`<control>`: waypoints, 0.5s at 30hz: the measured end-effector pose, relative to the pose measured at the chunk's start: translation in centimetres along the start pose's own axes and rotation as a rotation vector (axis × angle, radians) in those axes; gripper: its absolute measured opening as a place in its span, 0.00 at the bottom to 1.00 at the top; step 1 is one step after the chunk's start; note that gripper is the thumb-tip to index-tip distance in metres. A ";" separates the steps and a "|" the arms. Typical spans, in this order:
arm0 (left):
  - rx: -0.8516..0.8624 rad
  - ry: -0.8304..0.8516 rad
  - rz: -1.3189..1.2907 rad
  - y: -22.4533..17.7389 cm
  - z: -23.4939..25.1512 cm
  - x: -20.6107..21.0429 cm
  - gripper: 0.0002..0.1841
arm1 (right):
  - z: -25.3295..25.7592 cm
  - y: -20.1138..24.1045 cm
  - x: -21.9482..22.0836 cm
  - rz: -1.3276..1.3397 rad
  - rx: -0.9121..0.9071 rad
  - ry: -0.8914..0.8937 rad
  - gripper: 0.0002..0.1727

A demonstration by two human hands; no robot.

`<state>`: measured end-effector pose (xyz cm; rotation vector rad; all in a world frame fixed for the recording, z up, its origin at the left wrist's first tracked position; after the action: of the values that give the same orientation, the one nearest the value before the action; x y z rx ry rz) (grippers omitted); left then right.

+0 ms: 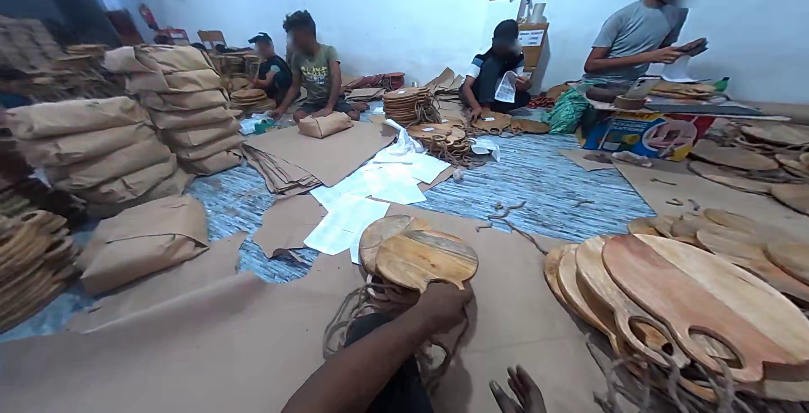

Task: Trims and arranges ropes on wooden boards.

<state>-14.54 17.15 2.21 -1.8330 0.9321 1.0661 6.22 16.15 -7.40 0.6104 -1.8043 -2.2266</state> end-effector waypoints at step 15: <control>-0.399 0.048 -0.155 4.5 2.3 0.1 0.26 | -0.5 0.8 3.5 0.006 0.045 0.227 0.14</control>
<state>-19.18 17.36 0.10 -2.2236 0.6201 1.1758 3.23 14.08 -7.33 0.8279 -1.7424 -2.0240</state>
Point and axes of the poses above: each hand's wrist, its own z-axis towards the middle knuckle, its own x-axis out of the palm, y = z × x, the point moved 9 cm from there along z, towards the middle knuckle, and after that the axes turned 14 degrees about -x, right-handed, at the moved point
